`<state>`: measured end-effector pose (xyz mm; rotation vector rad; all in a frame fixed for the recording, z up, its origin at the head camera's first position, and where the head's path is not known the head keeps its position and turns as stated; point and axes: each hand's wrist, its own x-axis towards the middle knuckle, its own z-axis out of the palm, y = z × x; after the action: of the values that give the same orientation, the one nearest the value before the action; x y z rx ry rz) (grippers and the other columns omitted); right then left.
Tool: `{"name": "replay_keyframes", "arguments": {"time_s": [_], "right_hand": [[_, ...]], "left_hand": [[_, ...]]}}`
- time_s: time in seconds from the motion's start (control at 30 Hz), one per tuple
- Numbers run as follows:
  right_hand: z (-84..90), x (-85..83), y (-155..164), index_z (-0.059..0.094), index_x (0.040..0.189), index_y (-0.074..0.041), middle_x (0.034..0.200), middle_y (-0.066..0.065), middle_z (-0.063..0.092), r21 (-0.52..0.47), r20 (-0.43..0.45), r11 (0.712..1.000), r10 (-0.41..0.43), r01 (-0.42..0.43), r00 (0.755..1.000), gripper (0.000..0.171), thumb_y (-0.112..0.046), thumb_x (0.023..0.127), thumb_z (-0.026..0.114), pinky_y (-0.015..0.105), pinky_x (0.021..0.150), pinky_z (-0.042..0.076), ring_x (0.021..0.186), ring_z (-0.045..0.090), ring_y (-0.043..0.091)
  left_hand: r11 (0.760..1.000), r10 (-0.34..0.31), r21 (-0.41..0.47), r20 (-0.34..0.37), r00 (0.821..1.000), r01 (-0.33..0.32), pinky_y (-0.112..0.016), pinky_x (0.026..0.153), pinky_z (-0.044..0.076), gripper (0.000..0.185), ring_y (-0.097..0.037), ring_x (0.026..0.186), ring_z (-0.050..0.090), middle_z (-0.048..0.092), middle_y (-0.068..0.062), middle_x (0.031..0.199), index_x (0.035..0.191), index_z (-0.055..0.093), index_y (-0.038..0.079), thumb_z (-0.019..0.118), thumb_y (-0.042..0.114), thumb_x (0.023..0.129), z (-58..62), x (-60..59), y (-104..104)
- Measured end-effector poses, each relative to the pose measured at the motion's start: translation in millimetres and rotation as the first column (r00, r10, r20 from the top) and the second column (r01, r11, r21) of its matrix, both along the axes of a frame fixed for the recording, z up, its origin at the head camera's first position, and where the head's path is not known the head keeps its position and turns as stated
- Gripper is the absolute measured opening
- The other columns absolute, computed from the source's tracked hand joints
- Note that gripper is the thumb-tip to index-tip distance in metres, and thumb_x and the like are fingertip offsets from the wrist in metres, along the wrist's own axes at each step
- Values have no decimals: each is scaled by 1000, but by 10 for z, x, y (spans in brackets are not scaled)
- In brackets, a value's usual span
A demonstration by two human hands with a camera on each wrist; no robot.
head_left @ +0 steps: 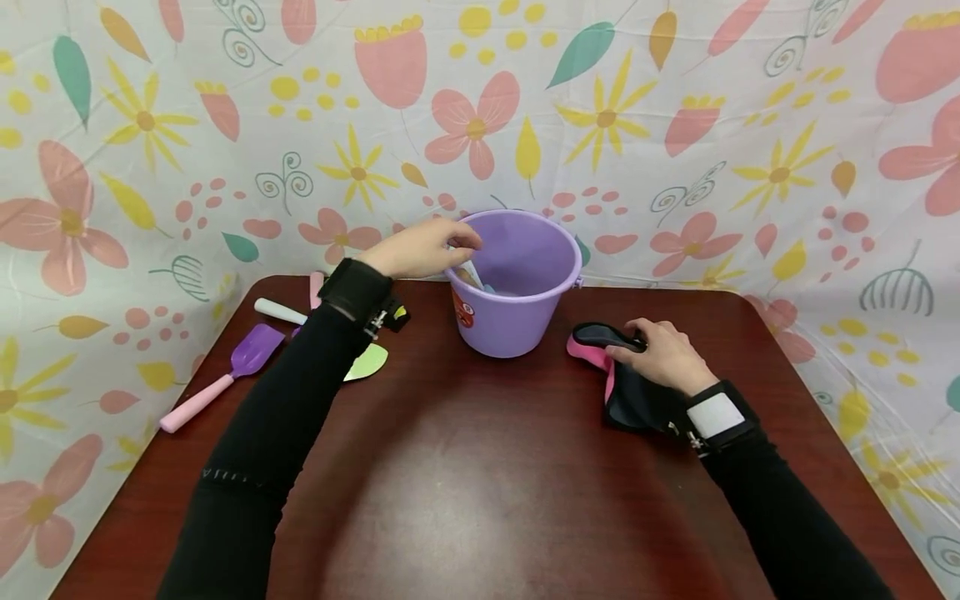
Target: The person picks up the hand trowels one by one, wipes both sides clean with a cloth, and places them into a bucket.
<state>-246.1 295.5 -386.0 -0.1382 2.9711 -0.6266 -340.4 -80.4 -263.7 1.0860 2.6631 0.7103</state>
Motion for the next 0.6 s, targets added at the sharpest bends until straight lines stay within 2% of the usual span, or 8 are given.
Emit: {"name": "replay_keyframes", "arguments": {"time_s": [0.1,0.23,0.4,0.6], "right_hand": [[-61,-13,10,44,139,0,131,33,41,5,19,1000,-1,1,1000,73,-54,92,59,67,92,35,117,38,53],[-141,-20,17,41,142,1,135,35,38,8,46,1000,-7,6,999,77,-56,92,58,69,92,34,119,36,56],[-227,-23,27,38,145,0,136,36,35,19,73,999,-35,33,997,84,-62,90,57,70,87,36,118,35,58],[-311,-19,13,36,146,-2,138,37,32,43,94,997,-61,57,994,90,-67,87,56,73,80,38,117,34,60]], "left_hand": [[993,58,108,-22,998,-55,-37,98,41,31,-20,119,54,61,-9,127,130,60,6,51,17,103,-99,72,-220],[975,147,167,2,989,-145,-40,96,43,30,-20,116,55,61,-7,126,129,61,8,52,20,103,-275,190,-549],[965,233,113,49,971,-237,-45,98,41,32,-25,120,53,60,-10,128,130,60,8,52,22,103,-541,307,-947],[957,285,35,85,955,-289,-48,94,42,33,-32,118,54,58,-18,129,131,57,2,51,17,103,-861,449,-1338]]}}
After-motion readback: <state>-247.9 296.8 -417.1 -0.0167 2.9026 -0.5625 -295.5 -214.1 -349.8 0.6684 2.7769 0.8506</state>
